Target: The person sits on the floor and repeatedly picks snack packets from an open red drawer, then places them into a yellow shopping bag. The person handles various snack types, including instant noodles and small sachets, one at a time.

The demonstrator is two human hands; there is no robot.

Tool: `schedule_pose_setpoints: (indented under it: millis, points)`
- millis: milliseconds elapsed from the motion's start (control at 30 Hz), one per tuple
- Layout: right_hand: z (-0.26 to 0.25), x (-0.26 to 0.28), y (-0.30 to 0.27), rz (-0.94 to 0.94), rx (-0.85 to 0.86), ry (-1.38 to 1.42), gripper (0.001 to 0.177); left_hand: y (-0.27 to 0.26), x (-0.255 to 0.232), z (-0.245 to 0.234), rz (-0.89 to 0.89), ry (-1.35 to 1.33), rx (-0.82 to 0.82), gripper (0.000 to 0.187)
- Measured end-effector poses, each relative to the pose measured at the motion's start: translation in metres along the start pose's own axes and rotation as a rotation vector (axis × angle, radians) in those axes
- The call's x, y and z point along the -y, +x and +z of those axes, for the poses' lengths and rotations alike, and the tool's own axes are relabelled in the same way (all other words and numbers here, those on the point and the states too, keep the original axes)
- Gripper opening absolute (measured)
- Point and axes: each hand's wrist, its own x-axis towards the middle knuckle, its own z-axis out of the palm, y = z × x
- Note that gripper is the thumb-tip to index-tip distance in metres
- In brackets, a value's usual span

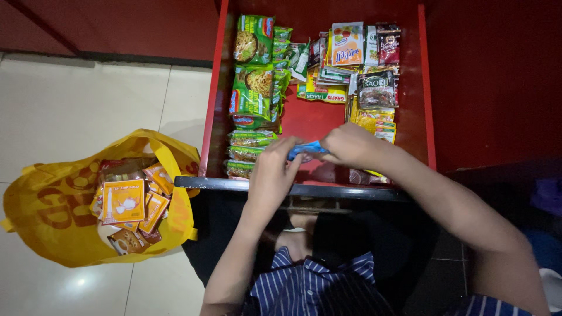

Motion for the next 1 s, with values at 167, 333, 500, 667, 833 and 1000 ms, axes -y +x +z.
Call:
schedule_pose_setpoints:
  millis: [167,333,500,667,833,1000]
  points:
    - [-0.049,0.027,-0.032,-0.06,-0.125,0.065,0.05,-0.019,-0.012,-0.002,-0.105,-0.139,0.01,0.035]
    - [-0.054,0.06,-0.067,-0.328,-0.346,0.11,0.033,-0.055,-0.024,-0.013,0.001,-0.312,0.092,0.041]
    - [-0.02,0.081,-0.099,-0.268,-0.486,0.3,0.026,-0.083,-0.031,-0.017,0.148,-0.407,-0.037,0.026]
    - [0.049,0.113,-0.115,-0.197,-0.744,0.438,0.03,-0.113,-0.035,0.001,-0.062,-0.405,-0.088,0.006]
    - [0.088,0.117,-0.12,-0.111,-0.333,0.855,0.033,-0.129,-0.023,-0.006,0.231,-0.229,-0.196,0.01]
    - [0.091,0.126,-0.108,-0.235,-0.536,0.606,0.025,-0.134,-0.03,-0.016,0.192,-0.233,-0.267,0.007]
